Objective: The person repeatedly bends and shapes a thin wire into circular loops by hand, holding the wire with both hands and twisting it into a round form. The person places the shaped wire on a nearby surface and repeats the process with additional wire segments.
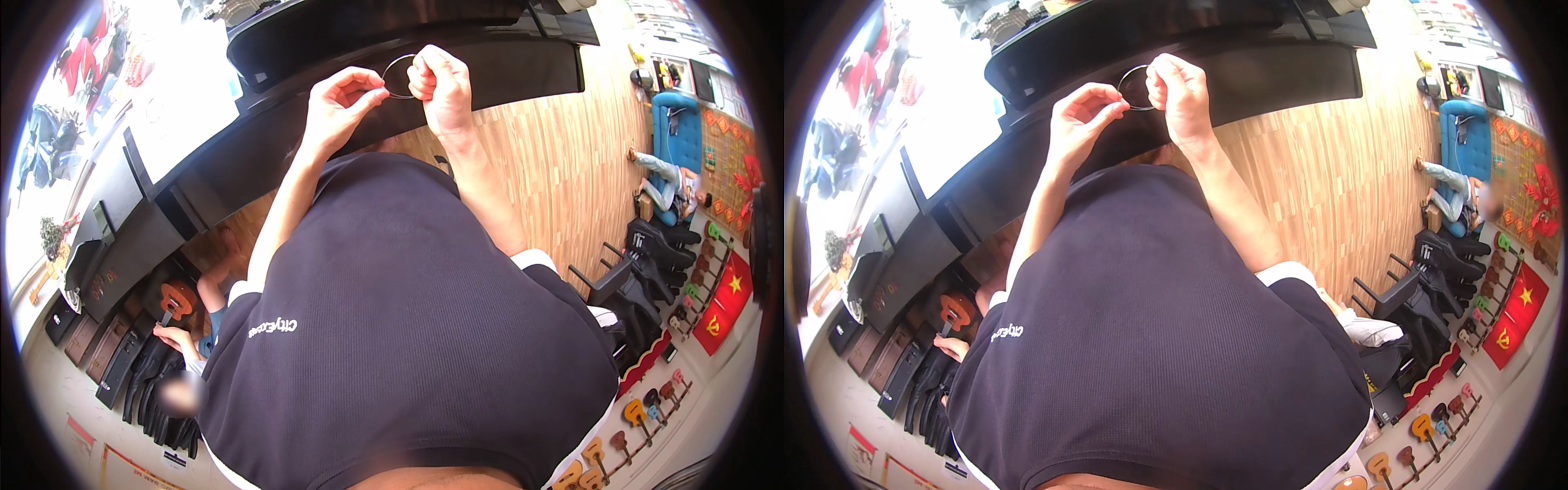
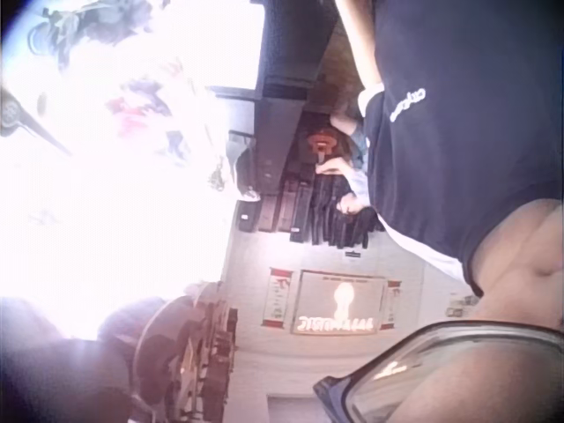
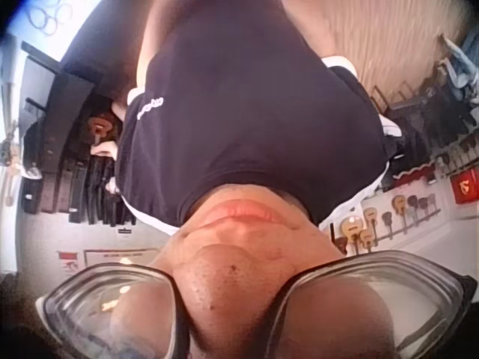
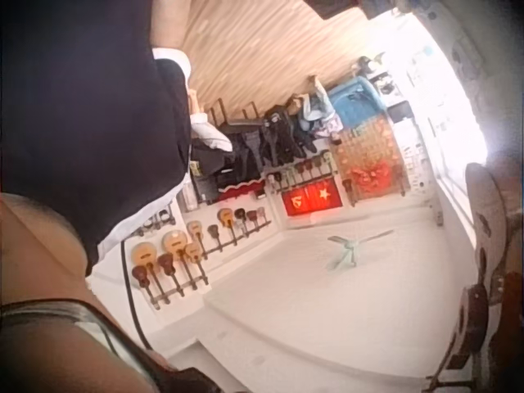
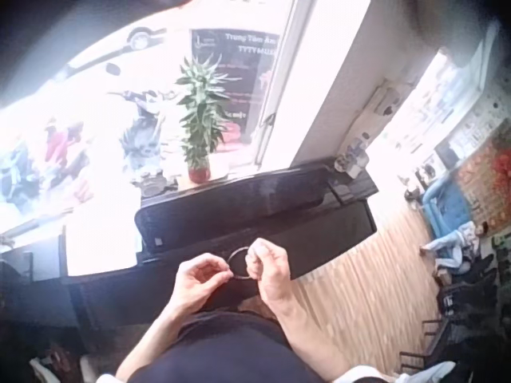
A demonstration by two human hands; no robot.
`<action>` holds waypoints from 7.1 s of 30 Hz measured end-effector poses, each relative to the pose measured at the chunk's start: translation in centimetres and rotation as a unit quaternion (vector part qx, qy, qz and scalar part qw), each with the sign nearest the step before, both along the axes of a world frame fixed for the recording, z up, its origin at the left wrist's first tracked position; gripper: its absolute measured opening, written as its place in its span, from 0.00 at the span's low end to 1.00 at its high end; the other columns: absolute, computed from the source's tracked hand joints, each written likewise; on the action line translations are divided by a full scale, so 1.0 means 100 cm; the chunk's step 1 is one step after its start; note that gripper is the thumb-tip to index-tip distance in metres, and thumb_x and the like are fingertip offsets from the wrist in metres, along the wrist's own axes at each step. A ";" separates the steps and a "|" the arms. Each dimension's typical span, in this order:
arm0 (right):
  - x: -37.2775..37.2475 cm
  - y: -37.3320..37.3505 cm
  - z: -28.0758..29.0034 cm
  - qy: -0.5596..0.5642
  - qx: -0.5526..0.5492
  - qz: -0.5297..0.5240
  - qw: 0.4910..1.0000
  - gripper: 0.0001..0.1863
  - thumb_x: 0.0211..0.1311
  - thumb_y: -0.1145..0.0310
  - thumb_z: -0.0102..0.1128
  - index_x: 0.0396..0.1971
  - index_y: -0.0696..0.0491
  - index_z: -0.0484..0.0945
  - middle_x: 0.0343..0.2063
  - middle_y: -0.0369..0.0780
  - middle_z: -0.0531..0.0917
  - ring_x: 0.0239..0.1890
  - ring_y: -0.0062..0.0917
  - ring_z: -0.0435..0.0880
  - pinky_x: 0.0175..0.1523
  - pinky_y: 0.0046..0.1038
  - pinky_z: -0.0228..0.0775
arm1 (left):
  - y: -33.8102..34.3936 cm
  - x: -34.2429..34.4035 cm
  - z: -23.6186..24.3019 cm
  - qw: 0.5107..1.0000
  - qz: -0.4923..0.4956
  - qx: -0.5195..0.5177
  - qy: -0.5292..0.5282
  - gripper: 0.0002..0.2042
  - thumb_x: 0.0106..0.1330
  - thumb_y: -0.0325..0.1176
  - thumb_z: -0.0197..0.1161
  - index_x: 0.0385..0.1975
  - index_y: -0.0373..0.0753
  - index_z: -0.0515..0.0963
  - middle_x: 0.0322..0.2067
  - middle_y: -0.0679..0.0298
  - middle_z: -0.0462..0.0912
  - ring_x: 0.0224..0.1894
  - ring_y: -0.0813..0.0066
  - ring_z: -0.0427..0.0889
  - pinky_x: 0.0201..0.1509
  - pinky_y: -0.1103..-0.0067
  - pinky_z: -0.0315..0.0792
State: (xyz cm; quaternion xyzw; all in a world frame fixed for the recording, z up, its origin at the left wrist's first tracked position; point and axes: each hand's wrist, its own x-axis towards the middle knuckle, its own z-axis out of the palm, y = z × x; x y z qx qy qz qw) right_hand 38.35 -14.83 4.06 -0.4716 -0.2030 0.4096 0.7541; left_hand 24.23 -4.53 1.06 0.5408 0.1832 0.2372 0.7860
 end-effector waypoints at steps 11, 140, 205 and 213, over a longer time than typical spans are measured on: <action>-0.005 0.005 -0.008 0.110 0.061 -0.068 0.990 0.14 0.67 0.68 0.47 0.19 0.52 0.66 0.15 0.27 0.59 0.15 0.11 0.53 0.19 0.18 0.45 | 0.015 0.008 0.011 0.974 0.086 0.208 0.035 0.05 0.59 0.25 0.68 0.33 0.35 0.81 0.29 0.67 0.82 0.30 0.85 0.80 0.34 0.88 0.73; 0.001 0.003 -0.037 0.058 -0.005 -0.034 0.998 0.11 0.71 0.69 0.46 0.30 0.57 0.72 0.19 0.31 0.67 0.23 0.16 0.67 0.34 0.22 0.67 | 0.013 0.029 -0.021 0.990 0.016 -0.134 0.042 0.09 0.67 0.31 0.61 0.42 0.33 0.79 0.38 0.59 0.84 0.42 0.71 0.84 0.46 0.81 0.74; 0.022 -0.007 -0.038 0.317 0.107 -0.003 0.942 0.11 0.70 0.68 0.45 0.28 0.55 0.70 0.16 0.29 0.59 0.19 0.14 0.57 0.25 0.19 0.54 | 0.006 0.030 -0.017 0.995 -0.074 0.066 -0.006 0.03 0.66 0.25 0.60 0.36 0.34 0.76 0.32 0.62 0.81 0.36 0.77 0.80 0.42 0.83 0.73; 0.015 -0.004 -0.042 0.336 0.103 -0.001 0.936 0.11 0.71 0.68 0.45 0.28 0.54 0.69 0.17 0.29 0.59 0.20 0.15 0.56 0.26 0.20 0.54 | 0.008 0.031 -0.013 0.993 -0.111 -0.019 -0.038 0.02 0.66 0.25 0.60 0.35 0.34 0.76 0.32 0.61 0.81 0.37 0.76 0.80 0.44 0.81 0.73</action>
